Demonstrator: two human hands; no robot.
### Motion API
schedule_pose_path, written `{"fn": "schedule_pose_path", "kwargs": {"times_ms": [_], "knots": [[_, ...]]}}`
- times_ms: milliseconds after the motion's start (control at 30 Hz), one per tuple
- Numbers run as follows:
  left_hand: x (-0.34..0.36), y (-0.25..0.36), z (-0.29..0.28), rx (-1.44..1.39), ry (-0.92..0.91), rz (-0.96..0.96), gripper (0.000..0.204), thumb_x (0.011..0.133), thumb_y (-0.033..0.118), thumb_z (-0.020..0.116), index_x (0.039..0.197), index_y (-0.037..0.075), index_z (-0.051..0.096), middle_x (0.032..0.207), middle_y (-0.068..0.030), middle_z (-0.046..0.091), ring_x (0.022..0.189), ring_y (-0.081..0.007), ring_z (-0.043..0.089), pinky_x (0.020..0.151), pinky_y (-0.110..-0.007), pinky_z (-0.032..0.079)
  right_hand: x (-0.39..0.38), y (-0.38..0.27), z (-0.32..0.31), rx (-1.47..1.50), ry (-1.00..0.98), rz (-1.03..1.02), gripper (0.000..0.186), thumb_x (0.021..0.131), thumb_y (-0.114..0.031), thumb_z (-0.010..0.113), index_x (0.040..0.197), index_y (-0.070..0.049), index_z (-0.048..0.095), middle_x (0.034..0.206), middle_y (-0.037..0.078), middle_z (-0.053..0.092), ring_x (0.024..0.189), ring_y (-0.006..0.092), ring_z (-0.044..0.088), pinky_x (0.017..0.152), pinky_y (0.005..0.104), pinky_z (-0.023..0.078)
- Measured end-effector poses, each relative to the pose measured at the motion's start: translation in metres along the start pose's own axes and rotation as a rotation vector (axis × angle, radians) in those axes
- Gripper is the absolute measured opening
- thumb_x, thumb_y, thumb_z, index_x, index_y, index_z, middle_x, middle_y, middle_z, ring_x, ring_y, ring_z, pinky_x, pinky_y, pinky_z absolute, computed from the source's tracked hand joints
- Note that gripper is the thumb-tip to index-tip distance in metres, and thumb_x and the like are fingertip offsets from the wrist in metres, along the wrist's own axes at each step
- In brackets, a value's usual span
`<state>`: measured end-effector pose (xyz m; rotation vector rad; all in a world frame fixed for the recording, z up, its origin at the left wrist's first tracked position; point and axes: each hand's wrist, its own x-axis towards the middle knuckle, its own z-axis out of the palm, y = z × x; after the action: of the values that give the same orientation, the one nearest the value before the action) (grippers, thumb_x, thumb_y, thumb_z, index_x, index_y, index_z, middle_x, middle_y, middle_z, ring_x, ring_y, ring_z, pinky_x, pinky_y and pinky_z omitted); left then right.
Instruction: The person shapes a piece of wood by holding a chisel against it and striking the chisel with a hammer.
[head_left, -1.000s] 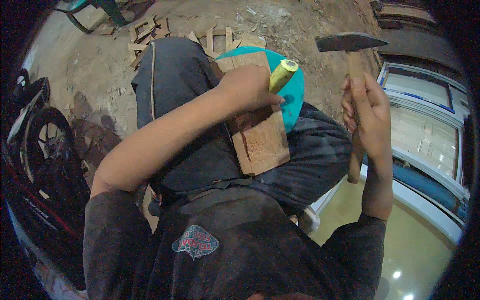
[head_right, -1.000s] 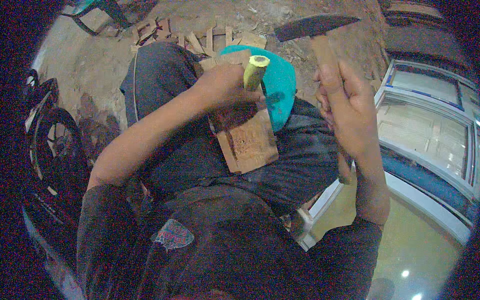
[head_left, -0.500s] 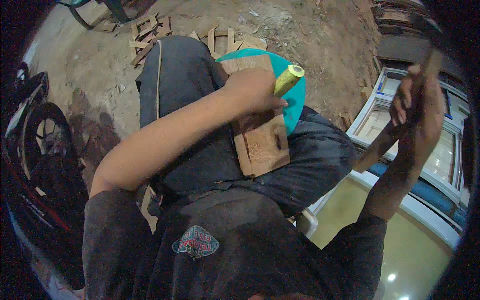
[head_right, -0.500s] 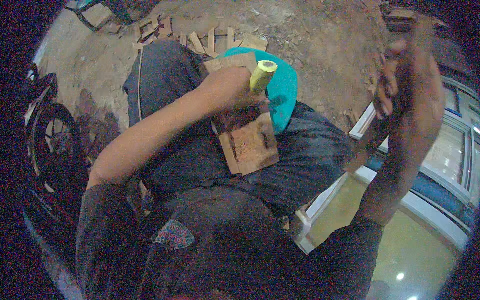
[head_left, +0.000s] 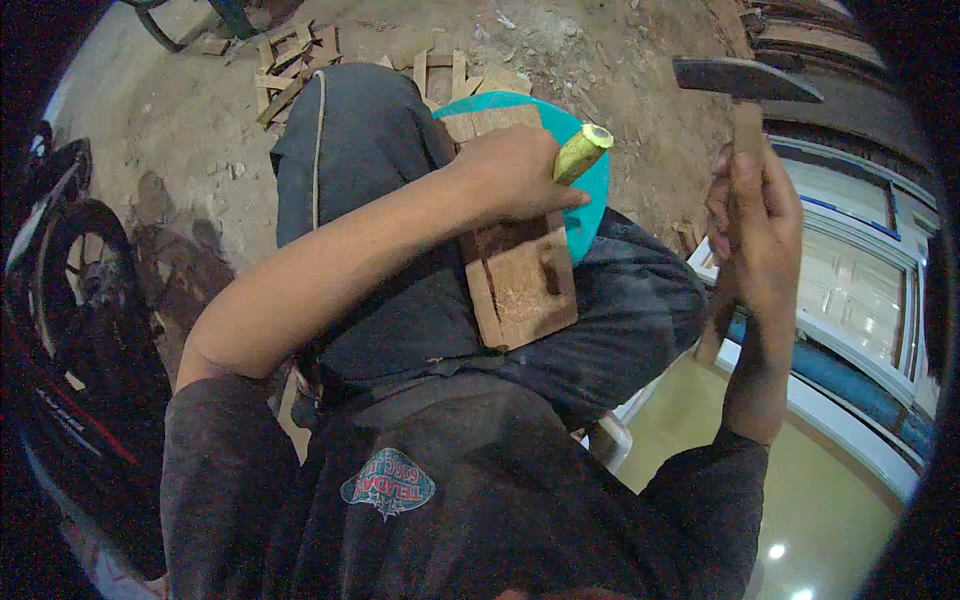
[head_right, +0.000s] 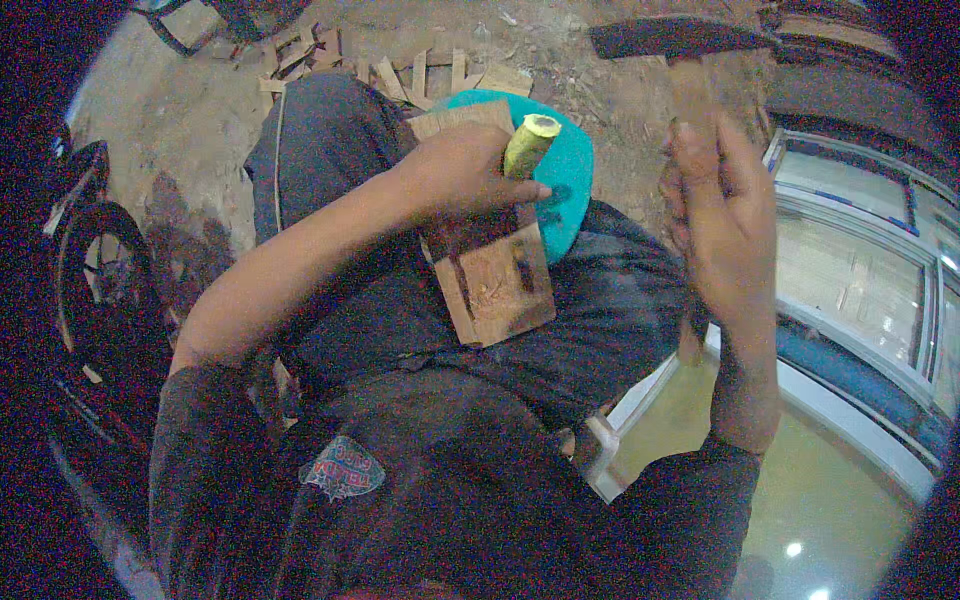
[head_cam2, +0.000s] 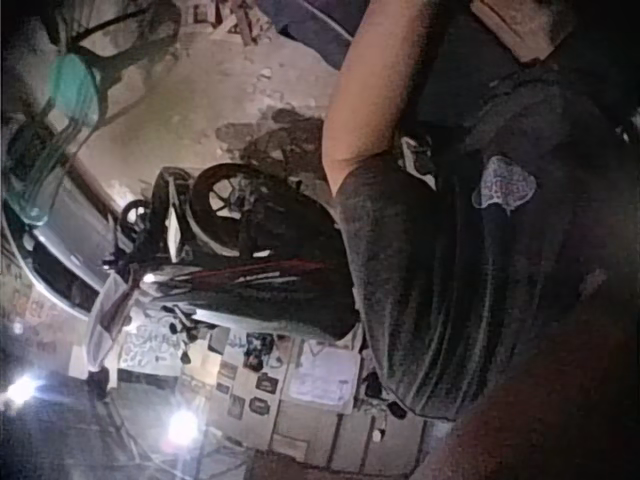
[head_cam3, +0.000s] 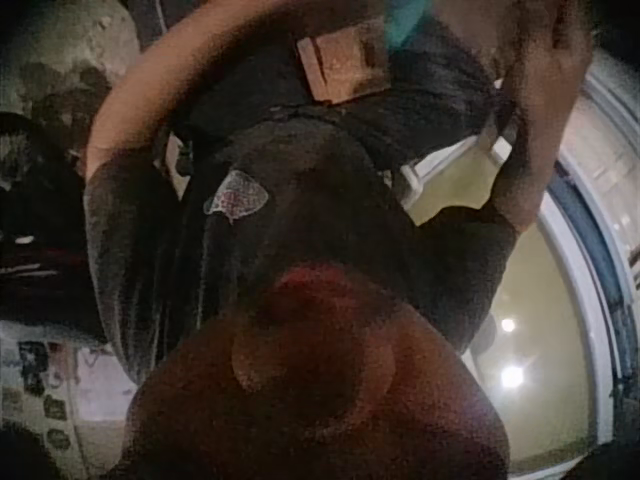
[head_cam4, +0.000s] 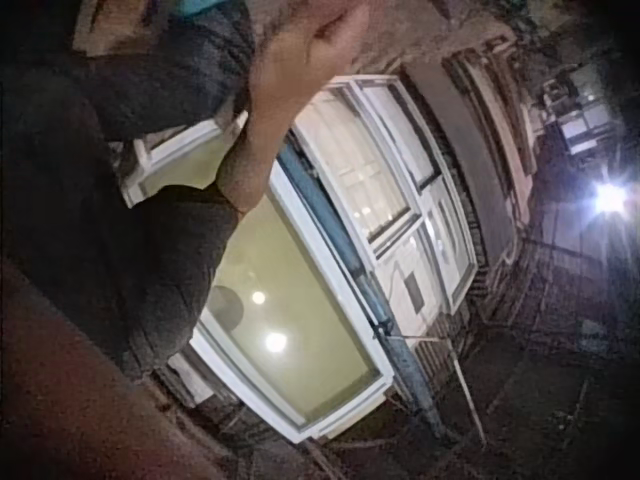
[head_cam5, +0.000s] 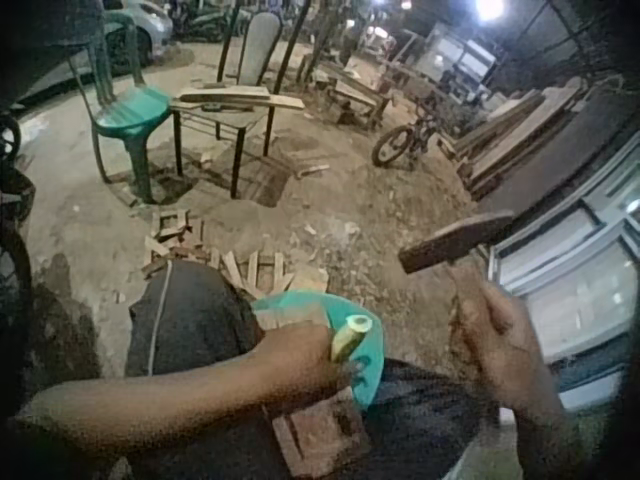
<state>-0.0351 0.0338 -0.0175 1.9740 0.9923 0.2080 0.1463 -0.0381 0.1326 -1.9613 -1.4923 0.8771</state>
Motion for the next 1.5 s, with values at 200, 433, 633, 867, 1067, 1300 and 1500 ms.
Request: {"fn": "schedule_pose_path", "kwargs": {"times_ms": [200,433,633,867,1067,1300,1500], "knots": [[0.009,-0.012,0.008,-0.053,0.155,0.125,0.048,0.077,0.044,0.075,0.084,-0.003,0.07,0.081,-0.024,0.067,0.079,-0.0372,0.068,0.072,-0.045,0.053,0.009,0.03,0.016,-0.1,-0.109,-0.011,0.029,0.1,-0.036,0.053,0.1,-0.007,0.057,0.065,-0.005,0.044,0.051,0.0025,0.039,0.043,0.0179,0.029],[0.01,-0.016,0.008,-0.088,0.133,0.07,0.048,0.075,0.042,0.076,0.082,-0.004,0.069,0.079,-0.0235,0.067,0.078,-0.0366,0.068,0.072,-0.045,0.053,0.028,0.004,-0.009,0.221,-0.028,-0.141,0.034,0.101,-0.039,0.049,0.106,-0.006,0.057,0.066,-0.001,0.047,0.047,0.0047,0.044,0.042,0.021,0.036],[0.012,-0.016,0.009,-0.127,0.116,0.036,0.049,0.075,0.044,0.075,0.088,-0.003,0.07,0.087,-0.0231,0.069,0.081,-0.0363,0.069,0.074,-0.045,0.054,0.033,0.033,0.005,-0.159,-0.156,-0.012,0.035,0.1,-0.041,0.05,0.104,-0.007,0.06,0.071,0.0,0.051,0.054,0.0052,0.045,0.044,0.0202,0.035],[0.015,-0.008,0.002,-0.144,0.039,-0.005,0.05,0.073,0.044,0.075,0.09,-0.002,0.07,0.09,-0.0241,0.068,0.083,-0.0371,0.069,0.075,-0.045,0.054,0.046,-0.022,-0.057,0.243,0.049,-0.24,0.033,0.101,-0.037,0.049,0.113,-0.006,0.051,0.073,-0.001,0.044,0.049,0.0048,0.037,0.042,0.0192,0.031],[0.017,-0.016,0.011,-0.162,0.063,0.004,0.052,0.073,0.047,0.074,0.09,-0.002,0.071,0.09,-0.0239,0.069,0.086,-0.0374,0.068,0.076,-0.045,0.054,0.052,0.064,-0.026,-0.612,0.039,-0.585,0.03,0.1,-0.034,0.05,0.11,-0.006,0.053,0.071,-0.001,0.046,0.051,0.0061,0.041,0.044,0.0205,0.033],[0.016,-0.016,0.012,0.027,0.145,0.019,0.055,0.075,0.053,0.073,0.09,0.001,0.071,0.088,-0.0196,0.07,0.087,-0.0359,0.069,0.078,-0.047,0.053,0.034,0.004,-0.016,-0.019,-0.11,0.117,0.031,0.099,-0.039,0.055,0.107,-0.009,0.057,0.071,-0.005,0.048,0.052,0.0015,0.04,0.043,0.0174,0.029],[0.018,-0.018,0.012,-0.074,0.065,0.009,0.054,0.075,0.053,0.073,0.089,0.001,0.071,0.086,-0.0185,0.07,0.085,-0.0349,0.069,0.075,-0.046,0.053,0.036,0.023,-0.002,-0.031,-0.126,0.077,0.03,0.099,-0.04,0.052,0.099,-0.011,0.057,0.069,-0.005,0.047,0.055,0.0031,0.042,0.046,0.0198,0.032]]}}
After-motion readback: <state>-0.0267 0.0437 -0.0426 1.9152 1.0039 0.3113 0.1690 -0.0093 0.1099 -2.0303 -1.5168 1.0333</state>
